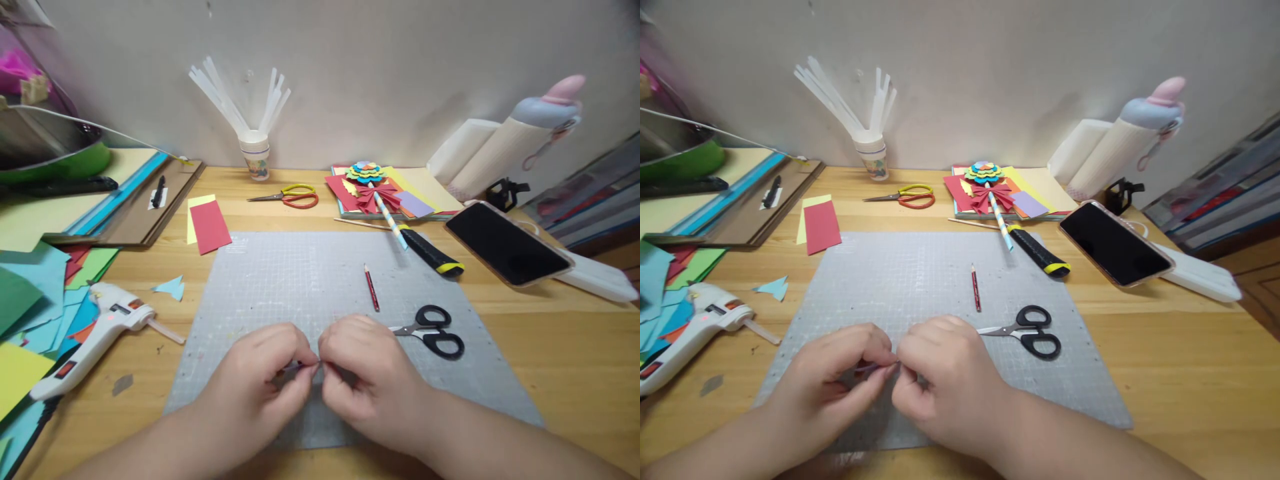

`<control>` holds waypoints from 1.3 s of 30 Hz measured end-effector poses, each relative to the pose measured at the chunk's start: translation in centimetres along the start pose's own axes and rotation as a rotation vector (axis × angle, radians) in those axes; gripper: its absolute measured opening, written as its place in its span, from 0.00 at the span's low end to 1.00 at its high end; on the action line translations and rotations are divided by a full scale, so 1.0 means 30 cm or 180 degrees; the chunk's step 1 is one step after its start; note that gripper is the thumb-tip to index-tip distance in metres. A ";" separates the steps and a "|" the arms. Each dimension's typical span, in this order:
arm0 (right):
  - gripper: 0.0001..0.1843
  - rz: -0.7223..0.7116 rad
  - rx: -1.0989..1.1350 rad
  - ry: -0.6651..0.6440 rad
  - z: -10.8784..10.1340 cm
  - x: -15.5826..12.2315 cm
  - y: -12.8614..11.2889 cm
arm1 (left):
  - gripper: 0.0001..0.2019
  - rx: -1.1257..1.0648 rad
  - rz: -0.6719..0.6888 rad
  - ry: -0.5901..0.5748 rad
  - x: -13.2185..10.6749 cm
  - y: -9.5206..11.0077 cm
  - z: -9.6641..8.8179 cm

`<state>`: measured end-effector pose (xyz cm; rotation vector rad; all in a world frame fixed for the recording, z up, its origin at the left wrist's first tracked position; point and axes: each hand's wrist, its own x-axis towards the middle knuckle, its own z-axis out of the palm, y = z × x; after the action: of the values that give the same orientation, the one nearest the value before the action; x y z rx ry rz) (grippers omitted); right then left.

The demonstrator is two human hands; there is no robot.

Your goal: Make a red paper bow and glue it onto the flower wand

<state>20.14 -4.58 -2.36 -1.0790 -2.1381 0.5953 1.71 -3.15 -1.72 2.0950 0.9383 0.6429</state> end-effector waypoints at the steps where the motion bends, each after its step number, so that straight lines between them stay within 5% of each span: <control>1: 0.07 -0.0025 0.0004 0.0093 -0.001 0.000 -0.002 | 0.06 -0.0084 0.0067 0.0091 -0.001 0.001 0.002; 15: 0.07 0.0165 0.0273 0.0238 -0.015 0.002 0.002 | 0.09 -0.0115 0.0375 0.0361 0.004 0.003 -0.004; 24: 0.06 0.0381 0.0366 0.0288 -0.026 0.012 0.031 | 0.06 -0.0352 0.0056 0.0548 0.021 0.009 -0.022; 27: 0.07 0.0689 0.0344 0.0510 -0.051 0.025 0.059 | 0.07 -0.0637 -0.0203 0.0916 0.022 -0.007 -0.047; 32: 0.04 0.1799 0.1766 0.0566 -0.057 0.043 0.076 | 0.05 -0.1346 -0.0830 0.1571 0.033 -0.035 -0.068; 35: 0.12 0.2131 0.2930 -0.0030 -0.013 0.034 0.051 | 0.04 -0.1709 -0.1224 0.1393 0.037 -0.033 -0.044; 39: 0.16 0.2220 0.3362 -0.0348 0.035 0.022 0.025 | 0.07 -0.1853 -0.1495 0.0955 0.043 -0.022 -0.018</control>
<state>19.50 -3.72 -3.33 -1.0959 -1.1077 1.8497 1.85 -1.61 -1.74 1.2322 1.1851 0.8637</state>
